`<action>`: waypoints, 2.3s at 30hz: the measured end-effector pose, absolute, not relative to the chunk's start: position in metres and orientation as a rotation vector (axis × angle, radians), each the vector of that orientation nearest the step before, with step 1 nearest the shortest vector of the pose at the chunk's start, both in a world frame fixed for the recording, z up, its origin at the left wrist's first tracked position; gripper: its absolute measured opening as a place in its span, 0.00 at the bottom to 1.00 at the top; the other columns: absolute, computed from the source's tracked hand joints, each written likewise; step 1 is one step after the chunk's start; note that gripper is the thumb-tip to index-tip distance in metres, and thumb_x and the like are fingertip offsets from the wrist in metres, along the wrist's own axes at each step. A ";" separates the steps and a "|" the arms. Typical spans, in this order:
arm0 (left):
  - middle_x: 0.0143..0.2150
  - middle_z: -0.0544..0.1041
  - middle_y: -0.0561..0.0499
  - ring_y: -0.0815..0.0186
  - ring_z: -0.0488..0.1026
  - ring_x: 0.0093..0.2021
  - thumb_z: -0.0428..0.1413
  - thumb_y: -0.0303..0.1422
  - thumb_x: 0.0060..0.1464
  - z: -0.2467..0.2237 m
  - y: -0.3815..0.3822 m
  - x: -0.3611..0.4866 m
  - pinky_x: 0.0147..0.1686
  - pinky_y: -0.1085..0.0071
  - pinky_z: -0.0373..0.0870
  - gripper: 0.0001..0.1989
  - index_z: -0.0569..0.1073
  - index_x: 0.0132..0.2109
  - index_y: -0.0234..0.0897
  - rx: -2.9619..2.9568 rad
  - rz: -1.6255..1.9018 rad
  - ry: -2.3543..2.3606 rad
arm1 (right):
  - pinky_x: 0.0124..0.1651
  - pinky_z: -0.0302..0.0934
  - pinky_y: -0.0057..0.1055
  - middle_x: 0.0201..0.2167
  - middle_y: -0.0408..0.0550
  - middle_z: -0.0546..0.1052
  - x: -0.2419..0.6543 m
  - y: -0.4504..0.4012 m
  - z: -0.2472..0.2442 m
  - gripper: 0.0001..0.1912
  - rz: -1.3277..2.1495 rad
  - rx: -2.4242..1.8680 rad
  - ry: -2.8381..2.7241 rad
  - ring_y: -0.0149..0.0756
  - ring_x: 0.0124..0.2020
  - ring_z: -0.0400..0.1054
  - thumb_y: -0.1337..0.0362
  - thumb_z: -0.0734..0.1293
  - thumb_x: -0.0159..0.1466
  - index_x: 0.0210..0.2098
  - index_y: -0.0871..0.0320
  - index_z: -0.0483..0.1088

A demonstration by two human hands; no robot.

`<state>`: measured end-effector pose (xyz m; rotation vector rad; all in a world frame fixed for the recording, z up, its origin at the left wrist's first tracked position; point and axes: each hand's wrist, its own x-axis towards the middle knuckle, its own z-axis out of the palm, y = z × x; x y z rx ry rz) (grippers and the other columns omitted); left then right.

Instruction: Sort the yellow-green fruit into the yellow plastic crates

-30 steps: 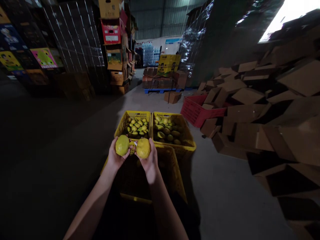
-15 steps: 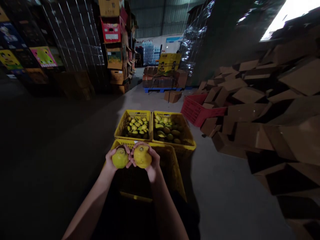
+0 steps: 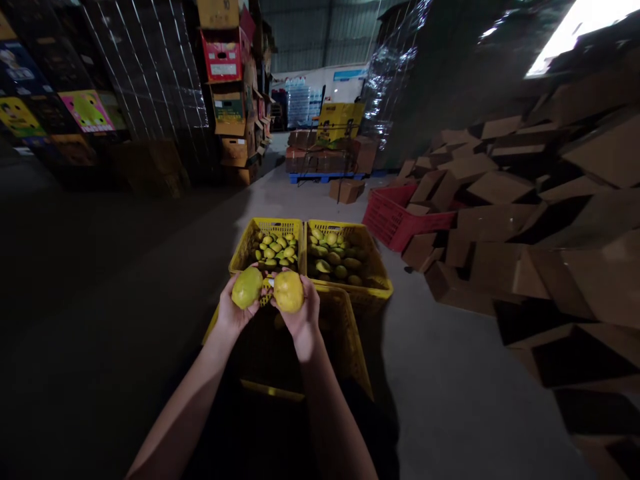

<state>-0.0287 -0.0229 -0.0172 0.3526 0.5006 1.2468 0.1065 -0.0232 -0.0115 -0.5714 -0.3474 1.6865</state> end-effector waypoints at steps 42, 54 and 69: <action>0.37 0.79 0.51 0.67 0.76 0.38 0.51 0.31 0.52 -0.023 -0.024 -0.016 0.41 0.73 0.74 0.09 0.75 0.38 0.40 0.081 1.510 0.402 | 0.42 0.71 0.31 0.49 0.41 0.77 0.096 -0.030 -0.032 0.14 1.566 -0.384 -0.250 0.33 0.40 0.74 0.55 0.66 0.58 0.43 0.49 0.73; 0.37 0.77 0.51 0.68 0.75 0.39 0.51 0.32 0.51 -0.026 -0.024 -0.017 0.41 0.74 0.73 0.08 0.73 0.36 0.40 0.111 1.526 0.485 | 0.44 0.71 0.32 0.50 0.41 0.77 0.095 -0.033 -0.030 0.15 1.571 -0.370 -0.257 0.34 0.42 0.74 0.55 0.66 0.60 0.46 0.49 0.72; 0.39 0.78 0.52 0.69 0.75 0.38 0.50 0.31 0.52 -0.030 -0.022 -0.017 0.43 0.74 0.73 0.09 0.74 0.37 0.40 0.082 1.519 0.437 | 0.43 0.72 0.36 0.46 0.43 0.79 0.096 -0.030 -0.030 0.14 1.566 -0.407 -0.217 0.36 0.41 0.74 0.57 0.67 0.57 0.43 0.50 0.72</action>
